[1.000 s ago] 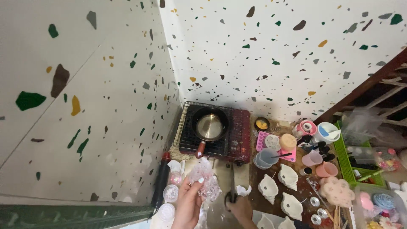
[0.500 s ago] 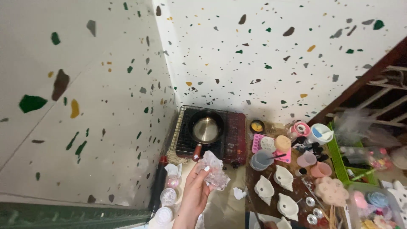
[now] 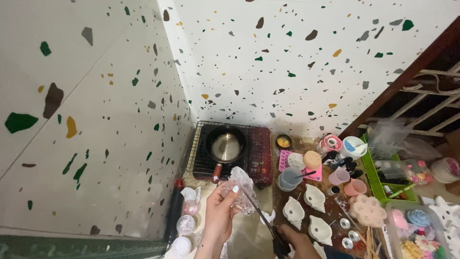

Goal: Melting candle wax in a pot on a portable stove and preparing dyes.

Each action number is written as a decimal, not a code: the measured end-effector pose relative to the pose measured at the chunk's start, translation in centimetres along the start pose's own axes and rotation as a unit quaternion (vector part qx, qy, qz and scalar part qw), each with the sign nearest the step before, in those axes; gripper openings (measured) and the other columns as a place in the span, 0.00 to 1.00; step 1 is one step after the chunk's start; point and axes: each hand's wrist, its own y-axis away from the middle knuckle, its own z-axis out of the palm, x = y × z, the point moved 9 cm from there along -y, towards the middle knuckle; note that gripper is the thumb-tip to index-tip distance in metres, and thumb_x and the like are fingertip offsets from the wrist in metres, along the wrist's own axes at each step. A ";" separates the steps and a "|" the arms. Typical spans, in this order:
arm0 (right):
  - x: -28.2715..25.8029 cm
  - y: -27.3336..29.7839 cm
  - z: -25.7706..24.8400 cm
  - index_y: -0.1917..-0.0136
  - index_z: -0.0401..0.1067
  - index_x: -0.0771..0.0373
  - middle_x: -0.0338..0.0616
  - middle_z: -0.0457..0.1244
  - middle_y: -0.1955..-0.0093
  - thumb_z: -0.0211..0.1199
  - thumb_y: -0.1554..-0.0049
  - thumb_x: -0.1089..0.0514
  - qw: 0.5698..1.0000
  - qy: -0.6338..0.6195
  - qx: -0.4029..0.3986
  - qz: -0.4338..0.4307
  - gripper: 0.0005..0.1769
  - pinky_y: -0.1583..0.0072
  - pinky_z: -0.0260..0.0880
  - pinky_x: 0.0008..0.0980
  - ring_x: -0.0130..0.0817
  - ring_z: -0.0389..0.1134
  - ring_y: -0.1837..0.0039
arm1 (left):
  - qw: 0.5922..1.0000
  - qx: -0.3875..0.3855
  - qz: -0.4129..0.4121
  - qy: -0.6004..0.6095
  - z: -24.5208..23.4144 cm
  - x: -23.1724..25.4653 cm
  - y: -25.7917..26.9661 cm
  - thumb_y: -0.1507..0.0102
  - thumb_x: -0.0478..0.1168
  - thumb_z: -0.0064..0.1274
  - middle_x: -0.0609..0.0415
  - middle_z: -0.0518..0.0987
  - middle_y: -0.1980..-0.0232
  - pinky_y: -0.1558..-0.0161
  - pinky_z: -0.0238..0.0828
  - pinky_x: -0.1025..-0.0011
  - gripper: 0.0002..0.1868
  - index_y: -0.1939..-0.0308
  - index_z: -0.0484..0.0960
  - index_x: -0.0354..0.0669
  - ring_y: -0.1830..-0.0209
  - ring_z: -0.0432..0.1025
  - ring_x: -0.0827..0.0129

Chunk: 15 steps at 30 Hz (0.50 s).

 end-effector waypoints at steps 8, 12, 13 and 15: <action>-2.4 0.5 -1.2 0.56 0.74 0.68 0.46 0.70 0.69 0.74 0.52 0.61 0.998 -0.032 0.036 0.035 0.13 0.55 0.71 0.30 0.24 0.72 0.61 | 0.999 -0.024 0.021 0.015 1.5 2.0 0.0 0.35 0.35 0.55 0.54 0.84 0.60 0.67 0.79 0.72 0.11 0.50 0.81 0.35 0.66 0.78 0.73; -2.6 0.0 -1.7 0.54 0.76 0.64 0.44 0.71 0.69 0.74 0.52 0.63 0.998 -0.035 0.041 0.019 0.12 0.58 0.72 0.27 0.22 0.73 0.63 | 0.999 -0.023 0.020 0.030 1.2 2.5 -0.7 0.36 0.34 0.55 0.54 0.83 0.59 0.67 0.78 0.73 0.12 0.48 0.81 0.36 0.66 0.78 0.74; -2.4 -0.2 -1.9 0.54 0.76 0.64 0.44 0.71 0.69 0.74 0.52 0.63 0.998 -0.035 0.042 0.019 0.12 0.58 0.72 0.27 0.22 0.73 0.63 | 0.999 -0.023 0.020 0.030 1.1 2.6 -0.9 0.36 0.34 0.55 0.54 0.83 0.59 0.67 0.78 0.73 0.12 0.48 0.81 0.36 0.66 0.78 0.74; -1.7 -0.6 -2.0 0.54 0.76 0.64 0.46 0.71 0.69 0.74 0.52 0.60 0.999 -0.024 0.030 0.033 0.12 0.58 0.70 0.27 0.24 0.72 0.64 | 1.000 -0.012 0.022 0.015 0.7 2.7 -1.3 0.34 0.31 0.54 0.55 0.83 0.55 0.71 0.71 0.79 0.14 0.45 0.80 0.39 0.65 0.76 0.77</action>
